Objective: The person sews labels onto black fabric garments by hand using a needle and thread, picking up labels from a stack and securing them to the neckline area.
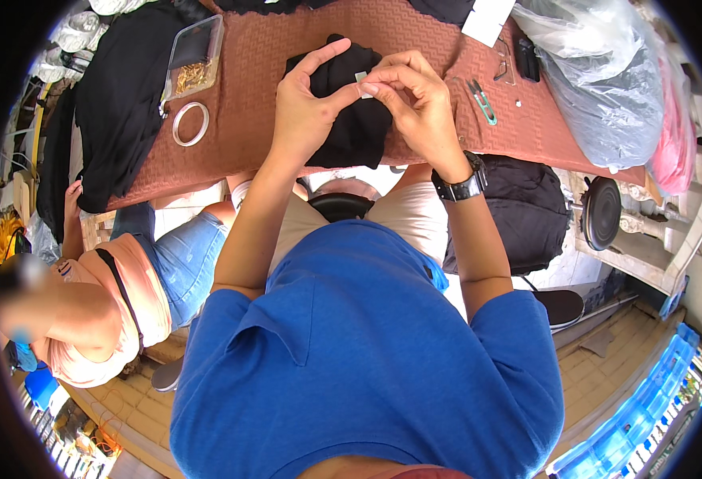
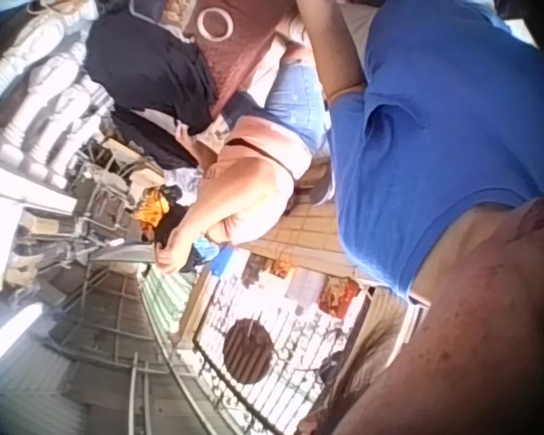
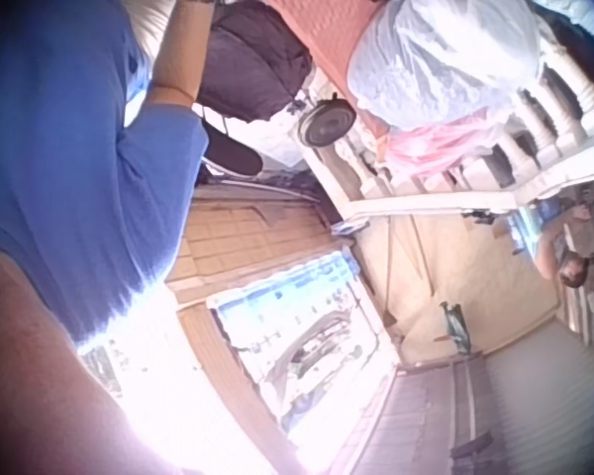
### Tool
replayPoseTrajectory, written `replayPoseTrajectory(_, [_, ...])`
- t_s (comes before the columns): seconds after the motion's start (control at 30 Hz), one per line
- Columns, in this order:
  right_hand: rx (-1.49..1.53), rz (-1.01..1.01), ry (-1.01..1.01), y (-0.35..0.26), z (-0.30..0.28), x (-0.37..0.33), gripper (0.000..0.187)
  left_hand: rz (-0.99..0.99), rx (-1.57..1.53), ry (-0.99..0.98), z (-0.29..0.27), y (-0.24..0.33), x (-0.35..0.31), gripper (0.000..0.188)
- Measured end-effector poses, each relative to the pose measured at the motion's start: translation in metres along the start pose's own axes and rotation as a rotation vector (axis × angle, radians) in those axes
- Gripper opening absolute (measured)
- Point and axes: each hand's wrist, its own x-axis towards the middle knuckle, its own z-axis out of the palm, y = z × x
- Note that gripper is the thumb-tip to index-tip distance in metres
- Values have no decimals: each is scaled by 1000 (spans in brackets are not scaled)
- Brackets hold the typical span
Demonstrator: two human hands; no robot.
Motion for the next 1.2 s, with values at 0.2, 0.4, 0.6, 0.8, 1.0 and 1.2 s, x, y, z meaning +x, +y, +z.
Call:
replayPoseTrajectory(0.2, [238, 6, 199, -36, -13, 10, 5, -14, -1, 32, -3, -12, 2, 53])
replayPoseTrajectory(0.4, [237, -335, 234, -95, -63, 17, 11, -19, 1, 65, -9, -11, 2, 53])
replayPoseTrajectory(0.6, [284, -94, 84, -91, -60, 4, 11, -17, -130, 61, -5, -6, 6, 53])
replayPoseTrajectory(0.8, [273, 128, 42, -57, -33, 0, 10, 16, -263, 123, -6, -6, 4, 51])
replayPoseTrajectory(1.0, [122, 96, 66, -22, -8, 0, 10, -32, -389, 103, -9, -2, 3, 46])
replayPoseTrajectory(1.2, [45, 154, 61, -4, 5, -5, 11, -366, -572, -74, -24, -26, -1, 37])
